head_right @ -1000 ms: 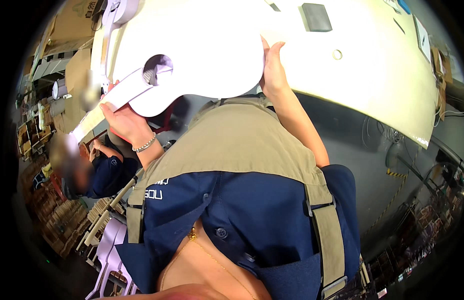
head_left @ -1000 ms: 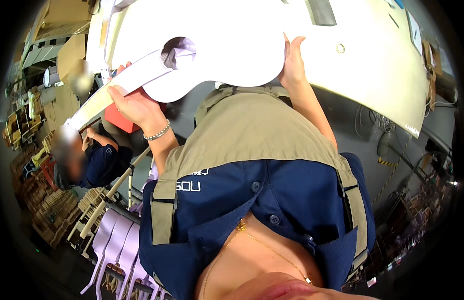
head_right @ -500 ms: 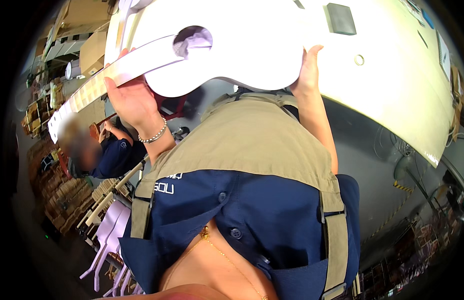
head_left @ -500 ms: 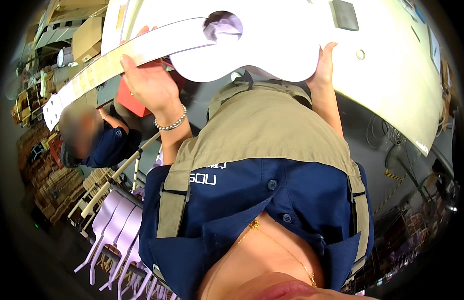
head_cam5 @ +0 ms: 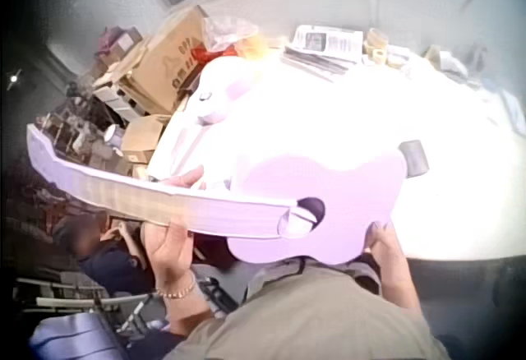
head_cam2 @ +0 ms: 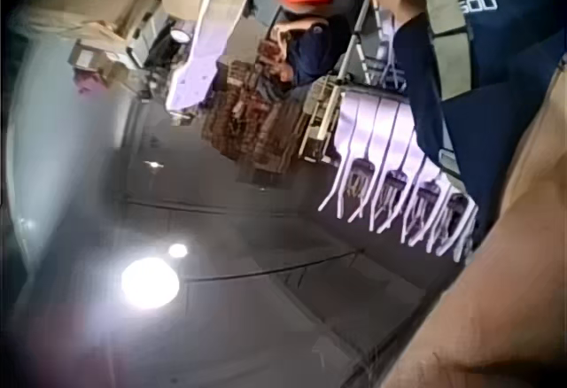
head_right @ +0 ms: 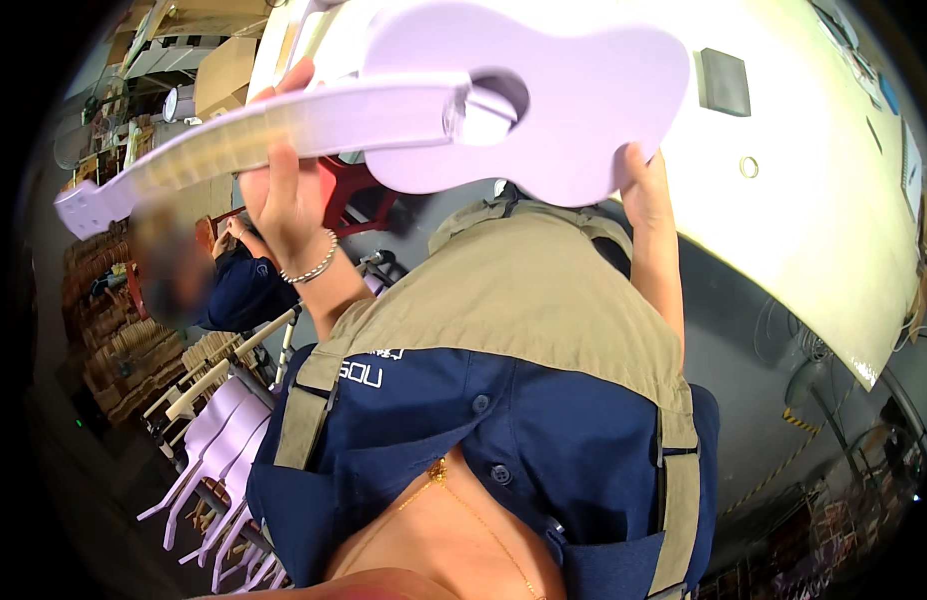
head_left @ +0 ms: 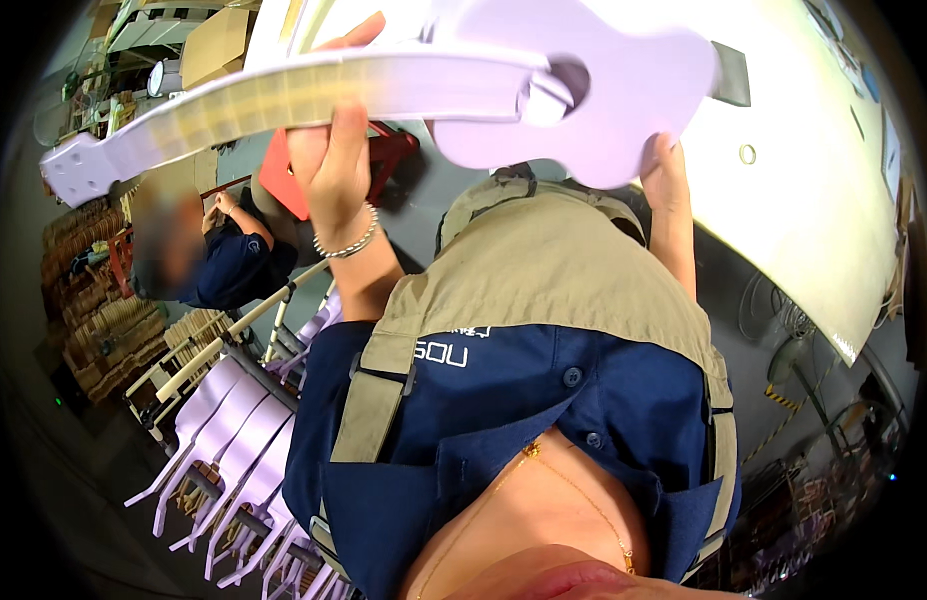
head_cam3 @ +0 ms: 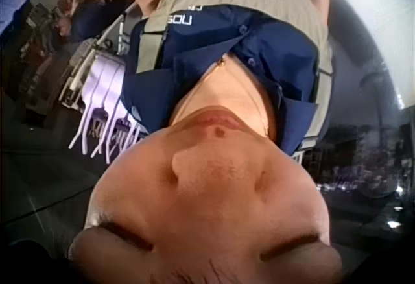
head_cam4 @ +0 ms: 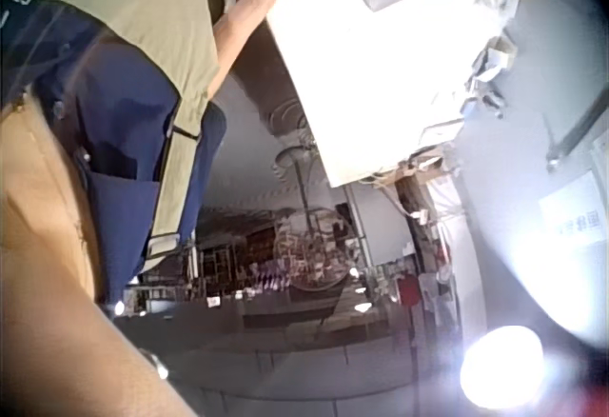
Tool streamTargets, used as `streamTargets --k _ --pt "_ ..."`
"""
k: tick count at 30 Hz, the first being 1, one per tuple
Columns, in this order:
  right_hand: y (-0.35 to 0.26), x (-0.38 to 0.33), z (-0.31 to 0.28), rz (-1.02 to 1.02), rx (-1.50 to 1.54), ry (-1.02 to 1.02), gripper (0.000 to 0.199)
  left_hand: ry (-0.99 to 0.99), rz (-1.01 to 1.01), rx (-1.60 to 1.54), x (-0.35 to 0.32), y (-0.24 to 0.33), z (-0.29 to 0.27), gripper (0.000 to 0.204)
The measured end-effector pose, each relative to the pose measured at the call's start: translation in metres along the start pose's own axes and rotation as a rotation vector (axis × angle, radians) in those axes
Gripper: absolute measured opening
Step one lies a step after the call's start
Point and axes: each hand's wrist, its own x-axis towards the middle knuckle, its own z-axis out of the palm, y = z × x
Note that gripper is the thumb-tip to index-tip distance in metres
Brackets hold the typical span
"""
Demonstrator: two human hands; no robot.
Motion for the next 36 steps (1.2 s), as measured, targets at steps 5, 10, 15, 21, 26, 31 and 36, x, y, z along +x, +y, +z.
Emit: streamTargets --k 5,10,15,21,26,31,36 --pt "-0.001 0.008 -0.027 0.141 -0.372 0.093 0.064 0.024 -0.005 0.191 -0.001 0.019 0.010 0.057" --pt "0.010 0.008 -0.023 0.037 -0.477 0.060 0.062 0.007 0.044 0.030 0.000 0.021 0.032 0.070" --pt "0.014 0.003 -0.020 0.015 -0.615 -0.004 0.060 0.012 0.027 0.041 -0.002 0.022 0.035 0.070" --pt "0.000 0.008 -0.008 -0.040 -0.799 -0.071 0.058 0.416 0.031 -0.100 -0.008 0.005 0.041 0.058" --pt "-0.017 0.007 0.007 -0.095 -0.897 -0.129 0.058 0.653 -0.130 -0.149 -0.023 -0.011 0.014 0.054" --pt "-0.042 -0.007 0.046 -0.078 -0.794 -0.101 0.070 0.876 -0.245 -0.247 -0.044 -0.042 -0.014 0.047" --pt "-0.067 -0.020 0.091 -0.346 -0.882 -0.196 0.085 1.229 -0.649 -0.621 -0.061 -0.066 -0.028 0.046"
